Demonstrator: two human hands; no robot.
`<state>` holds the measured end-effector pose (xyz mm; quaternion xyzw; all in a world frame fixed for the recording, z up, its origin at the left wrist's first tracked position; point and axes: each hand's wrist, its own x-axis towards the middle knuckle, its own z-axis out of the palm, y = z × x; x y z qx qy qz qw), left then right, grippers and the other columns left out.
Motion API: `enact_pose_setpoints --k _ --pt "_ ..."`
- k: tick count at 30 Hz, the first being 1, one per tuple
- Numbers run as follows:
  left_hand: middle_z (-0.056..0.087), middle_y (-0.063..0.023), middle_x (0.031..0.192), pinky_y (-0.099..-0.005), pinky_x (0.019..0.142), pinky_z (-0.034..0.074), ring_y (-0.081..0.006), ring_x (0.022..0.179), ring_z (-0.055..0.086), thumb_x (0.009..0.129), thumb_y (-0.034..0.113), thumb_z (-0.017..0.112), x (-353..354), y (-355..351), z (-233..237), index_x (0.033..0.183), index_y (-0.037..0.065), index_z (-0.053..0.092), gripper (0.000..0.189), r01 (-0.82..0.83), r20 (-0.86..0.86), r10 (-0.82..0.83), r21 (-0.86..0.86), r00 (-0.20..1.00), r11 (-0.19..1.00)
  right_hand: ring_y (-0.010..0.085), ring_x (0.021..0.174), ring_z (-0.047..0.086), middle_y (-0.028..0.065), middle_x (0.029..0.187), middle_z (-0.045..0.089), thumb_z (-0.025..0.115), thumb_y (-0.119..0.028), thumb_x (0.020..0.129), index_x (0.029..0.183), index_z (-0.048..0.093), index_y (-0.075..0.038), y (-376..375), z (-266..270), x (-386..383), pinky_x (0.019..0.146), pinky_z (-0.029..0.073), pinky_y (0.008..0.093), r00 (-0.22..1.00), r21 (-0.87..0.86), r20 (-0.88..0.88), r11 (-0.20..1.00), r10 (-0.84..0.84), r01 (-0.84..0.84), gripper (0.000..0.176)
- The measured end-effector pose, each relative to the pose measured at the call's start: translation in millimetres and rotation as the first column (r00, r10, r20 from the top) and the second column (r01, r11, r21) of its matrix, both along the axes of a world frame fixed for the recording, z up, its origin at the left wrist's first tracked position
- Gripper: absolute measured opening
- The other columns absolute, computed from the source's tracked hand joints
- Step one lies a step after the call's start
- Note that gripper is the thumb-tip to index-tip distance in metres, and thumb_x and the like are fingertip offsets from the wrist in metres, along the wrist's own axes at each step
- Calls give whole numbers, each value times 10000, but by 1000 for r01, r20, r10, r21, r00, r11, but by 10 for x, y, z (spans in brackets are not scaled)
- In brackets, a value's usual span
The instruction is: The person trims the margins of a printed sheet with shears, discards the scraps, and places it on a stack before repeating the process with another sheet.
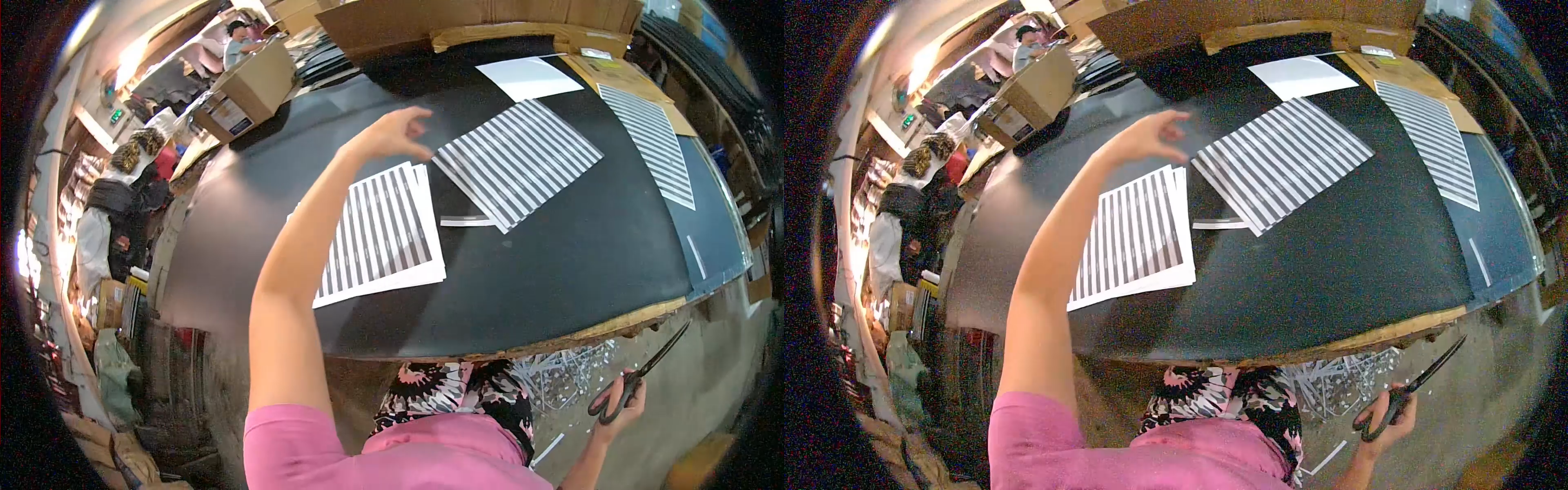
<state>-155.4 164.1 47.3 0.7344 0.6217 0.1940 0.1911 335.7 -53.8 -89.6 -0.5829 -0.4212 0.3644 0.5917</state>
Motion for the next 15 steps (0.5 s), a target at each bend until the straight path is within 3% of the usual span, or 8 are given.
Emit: enact_pose_setpoints --k 3,6,8,12,13,14,15 --pt "559 -186 1081 -355 912 395 -291 1040 530 544 373 799 -315 -610 54 1225 39 439 840 -215 -287 159 -175 945 961 56 356 396 -4 517 450 512 -70 854 978 500 8 -29 -19 4 338 298 201 1000 6 6 1000 19 -19 147" --pt "565 -183 1053 -347 877 420 -291 1011 545 512 400 806 -625 -1125 61 1165 28 479 819 -332 -383 226 -238 896 913 81 318 398 -1 520 450 506 2 837 956 502 -9 -24 -13 42 304 323 232 999 -21 -20 999 31 -32 120" --pt "568 -173 1032 -350 834 444 -275 973 557 484 412 816 -800 -1502 94 1103 22 517 789 -500 -429 363 -265 827 825 73 330 386 -1 518 438 505 -27 849 974 501 -1 -20 5 45 318 310 221 1000 -29 -25 1000 7 -7 128" --pt "588 -127 929 -319 736 469 -214 846 574 466 396 840 -1138 -2092 -5 1046 20 552 748 -730 -347 644 -269 682 628 75 337 371 0 517 416 501 -45 864 995 498 10 24 -162 90 328 302 217 995 -44 -90 998 -49 45 142" --pt "589 -122 892 -277 577 481 -168 651 580 448 426 834 -1423 -2181 -233 1073 -5 528 819 -674 -339 600 -173 725 718 80 338 372 4 514 416 495 -43 871 997 496 9 40 -187 125 326 308 221 953 -75 -298 994 49 -74 136" --pt "589 -122 892 -277 577 481 -168 651 580 448 426 834 -1499 -2236 -310 1073 -5 528 819 -685 -337 612 -166 716 710 80 338 372 4 514 416 495 -43 871 997 496 9 44 -135 53 326 308 221 952 -68 -300 994 64 -88 136" --pt "589 -124 893 -279 578 481 -174 658 580 449 431 834 -1523 -2265 -380 1084 -5 521 832 -672 -185 646 -196 741 714 79 341 371 5 514 415 491 -49 874 994 498 7 26 -44 -60 327 308 221 981 -49 -182 995 72 -83 132"
